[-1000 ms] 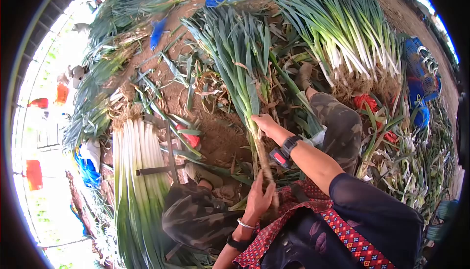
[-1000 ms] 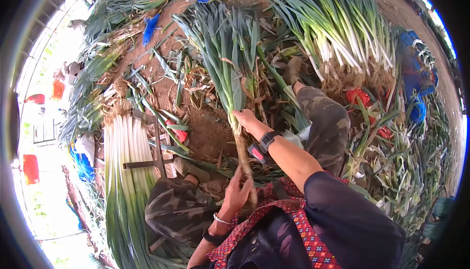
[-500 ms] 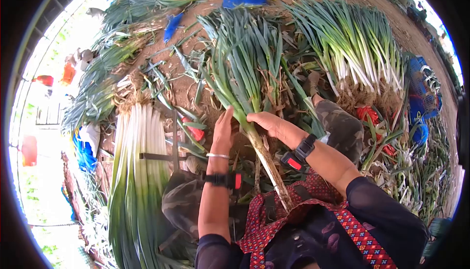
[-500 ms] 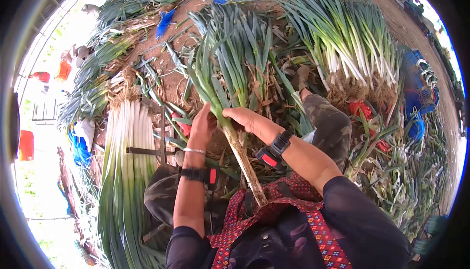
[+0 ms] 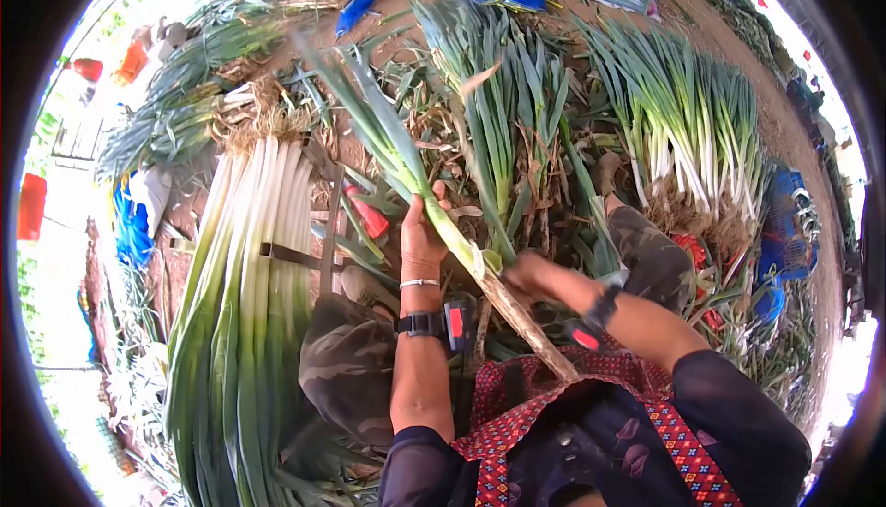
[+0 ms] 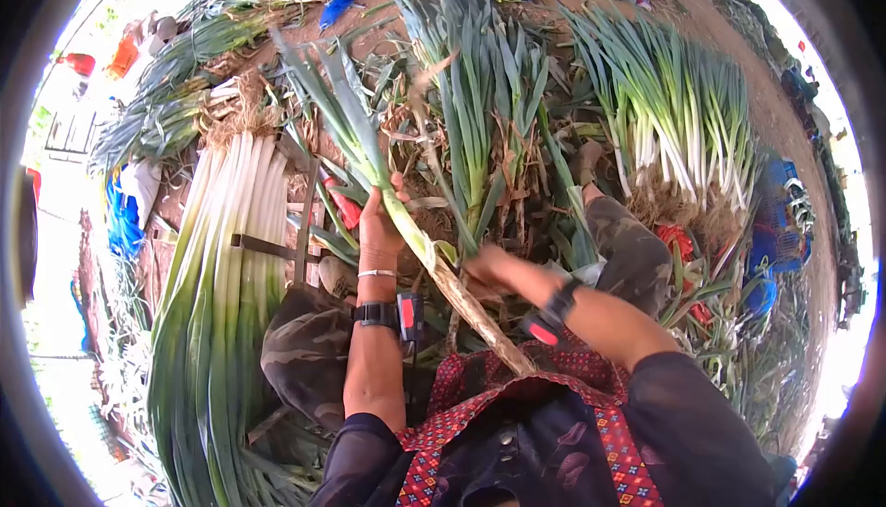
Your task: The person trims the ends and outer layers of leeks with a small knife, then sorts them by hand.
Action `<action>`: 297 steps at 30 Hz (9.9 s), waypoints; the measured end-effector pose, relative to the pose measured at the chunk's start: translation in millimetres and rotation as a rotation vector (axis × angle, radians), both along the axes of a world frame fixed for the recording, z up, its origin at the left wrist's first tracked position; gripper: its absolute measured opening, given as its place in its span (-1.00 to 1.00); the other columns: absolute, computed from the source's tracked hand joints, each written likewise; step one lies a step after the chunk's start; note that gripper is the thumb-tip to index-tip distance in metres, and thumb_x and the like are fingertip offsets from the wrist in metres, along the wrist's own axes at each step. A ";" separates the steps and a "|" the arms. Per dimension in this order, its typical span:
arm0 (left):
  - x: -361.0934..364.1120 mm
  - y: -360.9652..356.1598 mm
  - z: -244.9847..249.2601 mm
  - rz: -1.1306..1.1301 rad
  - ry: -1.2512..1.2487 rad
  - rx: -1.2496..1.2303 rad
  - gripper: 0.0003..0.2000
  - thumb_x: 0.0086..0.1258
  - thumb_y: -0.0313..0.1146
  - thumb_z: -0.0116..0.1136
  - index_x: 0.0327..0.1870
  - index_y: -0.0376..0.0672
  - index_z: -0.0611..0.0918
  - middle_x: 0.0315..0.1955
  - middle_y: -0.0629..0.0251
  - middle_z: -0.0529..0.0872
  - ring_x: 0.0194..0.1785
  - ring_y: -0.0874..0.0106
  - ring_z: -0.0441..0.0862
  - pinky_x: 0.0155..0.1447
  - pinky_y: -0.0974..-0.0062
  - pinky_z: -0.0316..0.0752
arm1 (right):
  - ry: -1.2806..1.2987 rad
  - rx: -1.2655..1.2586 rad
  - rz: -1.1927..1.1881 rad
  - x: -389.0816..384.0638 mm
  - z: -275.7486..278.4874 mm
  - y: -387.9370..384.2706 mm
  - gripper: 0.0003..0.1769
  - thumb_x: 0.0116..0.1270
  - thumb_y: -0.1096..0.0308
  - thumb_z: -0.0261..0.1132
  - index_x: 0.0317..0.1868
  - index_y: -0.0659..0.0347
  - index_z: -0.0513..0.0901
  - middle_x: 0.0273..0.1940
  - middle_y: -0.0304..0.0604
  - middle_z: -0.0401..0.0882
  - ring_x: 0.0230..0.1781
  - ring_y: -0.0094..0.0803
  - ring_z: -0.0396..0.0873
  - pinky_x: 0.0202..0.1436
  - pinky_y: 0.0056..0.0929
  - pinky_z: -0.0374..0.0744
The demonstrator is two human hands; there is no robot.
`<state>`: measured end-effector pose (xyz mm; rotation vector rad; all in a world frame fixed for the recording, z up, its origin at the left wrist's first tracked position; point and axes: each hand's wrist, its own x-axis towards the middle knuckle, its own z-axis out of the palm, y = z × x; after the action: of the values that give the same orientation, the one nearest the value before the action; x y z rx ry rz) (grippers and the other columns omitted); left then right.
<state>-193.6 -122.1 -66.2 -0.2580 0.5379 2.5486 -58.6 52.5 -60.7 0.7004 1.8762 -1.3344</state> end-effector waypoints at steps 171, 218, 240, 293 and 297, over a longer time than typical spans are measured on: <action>15.4 68.7 -55.4 0.137 -0.224 -0.261 -0.89 0.44 -0.25 -0.10 -0.10 0.04 0.33 -0.47 0.37 0.39 -0.54 0.46 0.36 -0.50 0.42 0.30 | 0.426 0.444 0.116 106.0 97.5 33.9 -0.72 0.14 0.23 0.26 -0.32 0.31 0.58 -0.40 -0.01 0.60 -0.38 -0.26 0.58 -0.23 -0.33 0.49; 87.6 131.9 -15.5 0.093 -0.153 0.091 -0.53 0.38 0.05 -0.23 -0.02 -0.23 0.42 -0.24 0.19 0.56 -0.21 0.30 0.56 -0.21 0.42 0.55 | 0.134 -0.204 0.093 210.3 218.8 103.9 -0.33 0.35 0.19 0.08 0.38 0.21 0.06 -0.18 -0.15 0.59 -0.57 -0.54 0.45 -0.46 -0.59 0.47; 49.5 421.9 245.8 -0.775 0.745 -0.099 -0.39 0.37 0.18 -0.18 0.27 -0.08 0.27 0.14 0.24 0.41 0.08 0.30 0.48 0.17 0.25 0.40 | 0.682 0.046 -0.886 343.9 74.9 225.7 -0.62 0.36 0.25 0.14 0.11 0.26 0.44 -0.46 -0.37 0.43 -0.54 -0.65 0.38 -0.52 -0.62 0.40; 171.8 50.6 -24.3 -0.395 0.100 -0.939 -0.79 0.48 -0.28 -0.11 -0.06 -0.22 0.46 -0.57 0.45 0.43 -0.67 0.66 0.33 -0.64 0.68 0.24 | 0.404 0.307 -0.356 -87.7 -137.4 65.6 -0.38 0.36 -0.12 -0.04 -0.38 0.33 0.63 -0.39 -0.03 0.65 -0.47 -0.31 0.61 -0.38 -0.32 0.53; 172.0 47.7 8.8 -0.411 -0.146 -0.642 -0.70 0.48 -0.15 -0.12 0.02 -0.16 0.45 -0.59 0.46 0.36 -0.68 0.64 0.26 -0.62 0.65 0.19 | 0.262 -0.613 -0.923 -61.0 -57.9 63.1 -0.52 0.45 0.04 -0.10 -0.16 0.32 0.55 -0.40 -0.06 0.62 -0.50 -0.43 0.60 -0.51 -0.51 0.57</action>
<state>-21.6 -74.4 -57.5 -0.4939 1.2046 1.8855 -119.6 115.6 -118.6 1.1417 1.1717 -2.5283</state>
